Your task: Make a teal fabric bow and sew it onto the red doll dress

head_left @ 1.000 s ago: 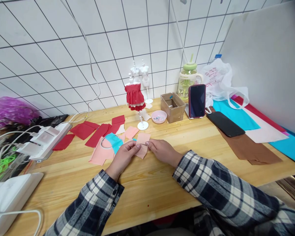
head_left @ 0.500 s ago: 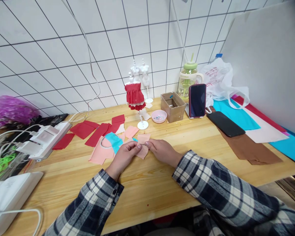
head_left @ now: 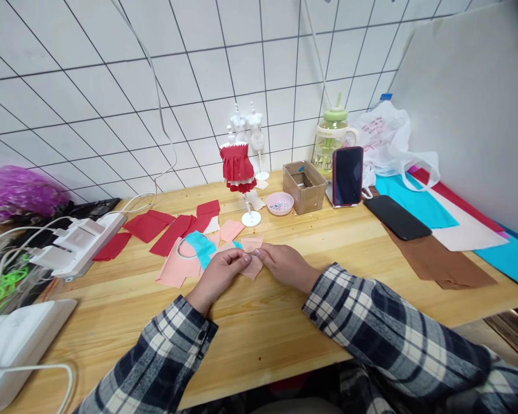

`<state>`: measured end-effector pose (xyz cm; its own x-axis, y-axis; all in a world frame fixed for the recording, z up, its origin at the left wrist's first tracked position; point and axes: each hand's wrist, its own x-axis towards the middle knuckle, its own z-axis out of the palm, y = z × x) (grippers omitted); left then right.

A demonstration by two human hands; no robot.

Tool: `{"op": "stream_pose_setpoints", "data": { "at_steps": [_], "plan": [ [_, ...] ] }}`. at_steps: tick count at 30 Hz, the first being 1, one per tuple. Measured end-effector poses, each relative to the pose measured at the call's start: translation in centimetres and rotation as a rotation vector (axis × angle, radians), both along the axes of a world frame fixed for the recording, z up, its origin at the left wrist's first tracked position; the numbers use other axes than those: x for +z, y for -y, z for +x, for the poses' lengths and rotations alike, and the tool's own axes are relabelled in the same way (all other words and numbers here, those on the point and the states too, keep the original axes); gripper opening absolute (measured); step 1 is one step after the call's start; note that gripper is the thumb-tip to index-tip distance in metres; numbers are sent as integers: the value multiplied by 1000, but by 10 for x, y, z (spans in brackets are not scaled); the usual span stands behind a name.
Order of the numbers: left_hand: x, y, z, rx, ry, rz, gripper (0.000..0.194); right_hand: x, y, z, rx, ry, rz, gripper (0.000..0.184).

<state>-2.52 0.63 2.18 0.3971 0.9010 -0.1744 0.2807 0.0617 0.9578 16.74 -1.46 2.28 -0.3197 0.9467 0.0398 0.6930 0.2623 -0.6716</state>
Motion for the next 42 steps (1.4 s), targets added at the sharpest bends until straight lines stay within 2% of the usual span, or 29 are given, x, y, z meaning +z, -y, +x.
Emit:
{"op": "stream_pose_setpoints", "data": {
  "at_steps": [15,18,22,24,28,32,35,39,42],
  "plan": [
    [0,1,0,4,-26,14,36,-2,-2,0,5,31,25,39],
    [0,0,1,97,51,46,36,0,-4,3,-18,8,10,40],
    [2,-4,-4,309,149,156,34,0,-6,7,-49,-32,-11,40],
    [2,-6,-7,346,152,166,32,0,-6,8,-60,-49,-13,36],
    [0,-6,-8,211,82,88,33,1,-4,9,-79,-114,-23,35],
    [0,-2,-2,71,-44,151,36,0,-4,7,-135,-155,-54,43],
    [2,1,1,19,-88,166,38,-3,-3,4,-146,-135,-33,51],
    [4,4,2,-54,-130,181,38,-5,4,-1,-35,-141,-38,23],
    [5,6,1,-99,-169,208,39,-5,13,-5,-49,-161,-73,17]
  ]
}}
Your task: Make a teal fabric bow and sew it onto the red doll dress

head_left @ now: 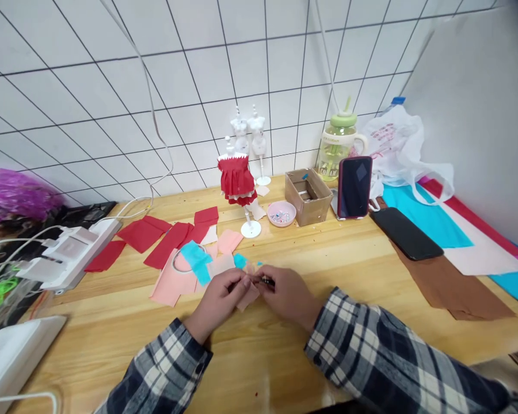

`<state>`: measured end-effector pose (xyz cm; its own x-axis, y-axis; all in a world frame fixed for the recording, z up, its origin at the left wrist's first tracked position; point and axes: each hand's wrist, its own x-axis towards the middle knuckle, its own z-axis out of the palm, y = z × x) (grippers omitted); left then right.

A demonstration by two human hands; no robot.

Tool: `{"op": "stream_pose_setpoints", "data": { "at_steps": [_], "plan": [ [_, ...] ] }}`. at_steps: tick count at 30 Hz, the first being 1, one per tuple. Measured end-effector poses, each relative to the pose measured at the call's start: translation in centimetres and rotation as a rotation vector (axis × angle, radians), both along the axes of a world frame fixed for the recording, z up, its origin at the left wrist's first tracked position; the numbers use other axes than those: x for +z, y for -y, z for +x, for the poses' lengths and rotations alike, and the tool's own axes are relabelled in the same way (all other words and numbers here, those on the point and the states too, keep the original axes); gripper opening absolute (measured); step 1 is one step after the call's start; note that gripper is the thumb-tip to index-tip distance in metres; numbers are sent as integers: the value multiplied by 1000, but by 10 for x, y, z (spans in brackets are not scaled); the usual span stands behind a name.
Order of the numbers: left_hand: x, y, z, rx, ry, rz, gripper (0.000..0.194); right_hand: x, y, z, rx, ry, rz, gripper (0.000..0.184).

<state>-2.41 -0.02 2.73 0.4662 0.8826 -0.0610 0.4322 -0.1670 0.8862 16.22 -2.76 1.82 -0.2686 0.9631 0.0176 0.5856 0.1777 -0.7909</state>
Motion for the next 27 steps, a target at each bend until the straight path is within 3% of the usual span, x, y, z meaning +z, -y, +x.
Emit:
{"op": "stream_pose_setpoints", "data": {
  "at_steps": [3,6,8,11,21,25,27],
  "plan": [
    [0,5,2,-12,-6,48,38,-1,8,-4,-73,-37,-41,27],
    [-2,12,6,-55,-26,207,38,-2,13,-7,-49,-59,-49,47],
    [-3,15,8,-29,-29,314,40,-3,14,-9,-68,-74,-70,32],
    [-4,15,5,-68,-28,352,39,-3,9,-11,-110,-73,-85,14],
    [5,8,-8,-74,-62,343,35,4,-4,5,-21,68,58,16],
    [4,2,-11,247,-101,329,35,4,-3,13,49,145,85,19],
    [4,-1,-16,417,-77,298,33,4,-4,16,58,156,73,32]
  ]
}}
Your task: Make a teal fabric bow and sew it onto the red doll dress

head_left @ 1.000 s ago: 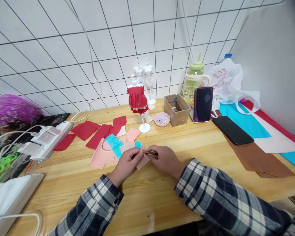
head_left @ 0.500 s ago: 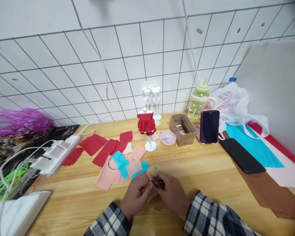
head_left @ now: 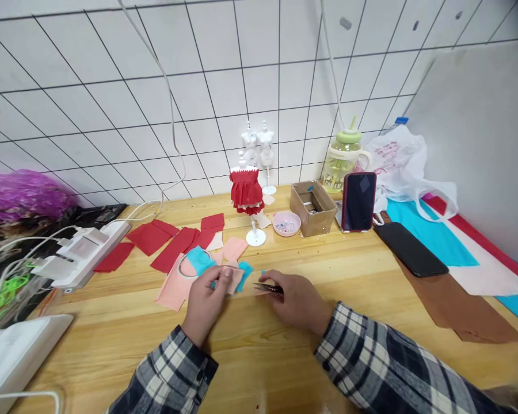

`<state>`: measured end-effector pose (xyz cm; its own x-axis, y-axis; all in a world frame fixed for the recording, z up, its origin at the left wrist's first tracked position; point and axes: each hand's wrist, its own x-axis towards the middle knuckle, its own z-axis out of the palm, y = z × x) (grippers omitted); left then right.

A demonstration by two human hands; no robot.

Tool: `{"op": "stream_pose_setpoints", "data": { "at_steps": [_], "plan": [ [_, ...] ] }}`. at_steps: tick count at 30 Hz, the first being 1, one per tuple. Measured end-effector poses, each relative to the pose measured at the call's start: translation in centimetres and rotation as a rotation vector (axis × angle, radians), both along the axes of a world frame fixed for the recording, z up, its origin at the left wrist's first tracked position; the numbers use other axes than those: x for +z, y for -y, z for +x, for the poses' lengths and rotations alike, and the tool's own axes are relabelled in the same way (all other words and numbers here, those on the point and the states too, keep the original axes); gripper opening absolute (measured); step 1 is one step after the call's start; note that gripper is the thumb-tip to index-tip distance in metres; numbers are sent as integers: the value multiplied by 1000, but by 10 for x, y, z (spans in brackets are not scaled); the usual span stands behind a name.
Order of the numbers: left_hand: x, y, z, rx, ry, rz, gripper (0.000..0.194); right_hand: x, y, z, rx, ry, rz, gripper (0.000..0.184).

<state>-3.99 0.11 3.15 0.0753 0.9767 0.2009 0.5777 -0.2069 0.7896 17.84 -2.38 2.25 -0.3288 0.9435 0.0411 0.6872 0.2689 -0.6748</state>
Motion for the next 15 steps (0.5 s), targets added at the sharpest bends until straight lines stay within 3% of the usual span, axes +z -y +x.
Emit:
{"op": "stream_pose_setpoints", "data": {
  "at_steps": [2,5,11,15],
  "plan": [
    [-2,-5,-6,105,26,-14,32,1,-2,3,-23,20,-17,44],
    [-10,-15,-13,139,-50,7,32,3,-8,8,-41,110,-54,38],
    [-23,-45,-18,60,-206,88,26,4,-15,13,33,254,-61,35],
    [-20,-51,-19,-111,-357,69,24,3,-12,5,42,233,-38,46]
  ]
}}
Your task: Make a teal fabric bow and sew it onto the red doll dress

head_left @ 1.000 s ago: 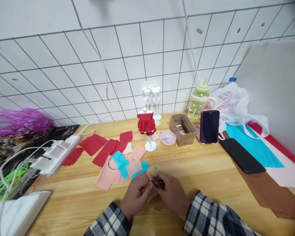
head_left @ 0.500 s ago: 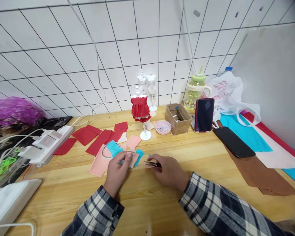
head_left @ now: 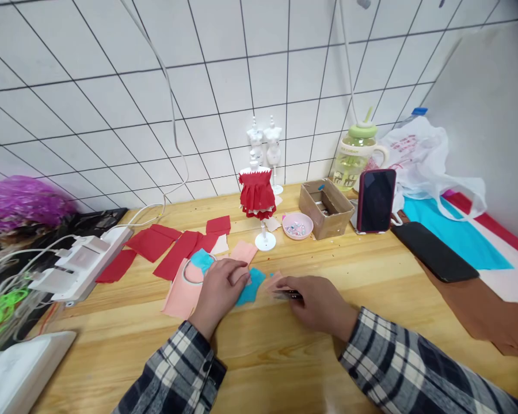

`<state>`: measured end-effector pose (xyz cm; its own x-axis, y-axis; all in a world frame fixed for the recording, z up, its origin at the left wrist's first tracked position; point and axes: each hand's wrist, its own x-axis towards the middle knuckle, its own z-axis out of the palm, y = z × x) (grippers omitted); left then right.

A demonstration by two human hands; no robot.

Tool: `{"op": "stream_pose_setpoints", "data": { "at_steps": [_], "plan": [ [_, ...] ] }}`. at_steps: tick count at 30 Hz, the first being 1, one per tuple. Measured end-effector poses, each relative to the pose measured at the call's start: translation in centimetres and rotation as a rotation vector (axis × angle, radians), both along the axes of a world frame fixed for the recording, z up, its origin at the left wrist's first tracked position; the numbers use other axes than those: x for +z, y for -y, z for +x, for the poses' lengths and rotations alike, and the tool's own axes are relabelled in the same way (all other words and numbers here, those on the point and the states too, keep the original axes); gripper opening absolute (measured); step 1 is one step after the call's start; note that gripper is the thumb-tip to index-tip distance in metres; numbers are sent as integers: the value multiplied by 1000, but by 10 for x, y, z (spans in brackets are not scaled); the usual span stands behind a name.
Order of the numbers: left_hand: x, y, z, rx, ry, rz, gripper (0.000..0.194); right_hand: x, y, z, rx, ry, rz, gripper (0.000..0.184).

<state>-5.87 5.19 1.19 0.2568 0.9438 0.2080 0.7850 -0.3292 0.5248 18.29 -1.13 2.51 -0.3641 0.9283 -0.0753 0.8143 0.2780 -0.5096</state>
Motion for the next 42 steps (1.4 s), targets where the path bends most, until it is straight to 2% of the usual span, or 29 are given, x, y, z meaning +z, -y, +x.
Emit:
{"op": "stream_pose_setpoints", "data": {
  "at_steps": [2,4,9,13,18,21,26,27,29,31,33,35,38,42],
  "plan": [
    [2,2,1,-61,-40,-10,22,1,2,-8,53,7,26,60],
    [3,4,2,-107,-56,-15,19,2,3,-17,82,49,38,63],
    [1,1,2,-120,-44,-19,13,4,4,-25,45,106,30,53],
    [2,1,4,-85,-40,18,17,2,6,-16,41,75,14,48],
    [6,8,6,-154,-151,56,24,5,8,-10,49,104,18,31],
    [5,8,2,-75,-194,126,17,6,7,-8,72,115,47,19],
    [11,10,-8,95,-211,283,21,3,8,-4,91,108,62,16],
    [14,13,-9,63,-198,318,22,2,8,-3,82,78,59,19],
    [19,18,-7,-151,-179,311,21,3,8,0,24,-16,62,29],
    [24,23,-2,-441,-201,202,22,5,6,5,-58,-99,82,42],
    [28,28,5,-584,-244,107,23,6,3,12,-60,-90,103,39],
    [31,33,10,-615,-257,67,23,6,-2,19,-17,-18,97,28],
    [34,38,15,-613,-255,44,17,2,-11,24,-11,72,88,29],
    [32,43,24,-587,-269,69,17,-4,-33,15,-196,159,183,31]
  ]
}}
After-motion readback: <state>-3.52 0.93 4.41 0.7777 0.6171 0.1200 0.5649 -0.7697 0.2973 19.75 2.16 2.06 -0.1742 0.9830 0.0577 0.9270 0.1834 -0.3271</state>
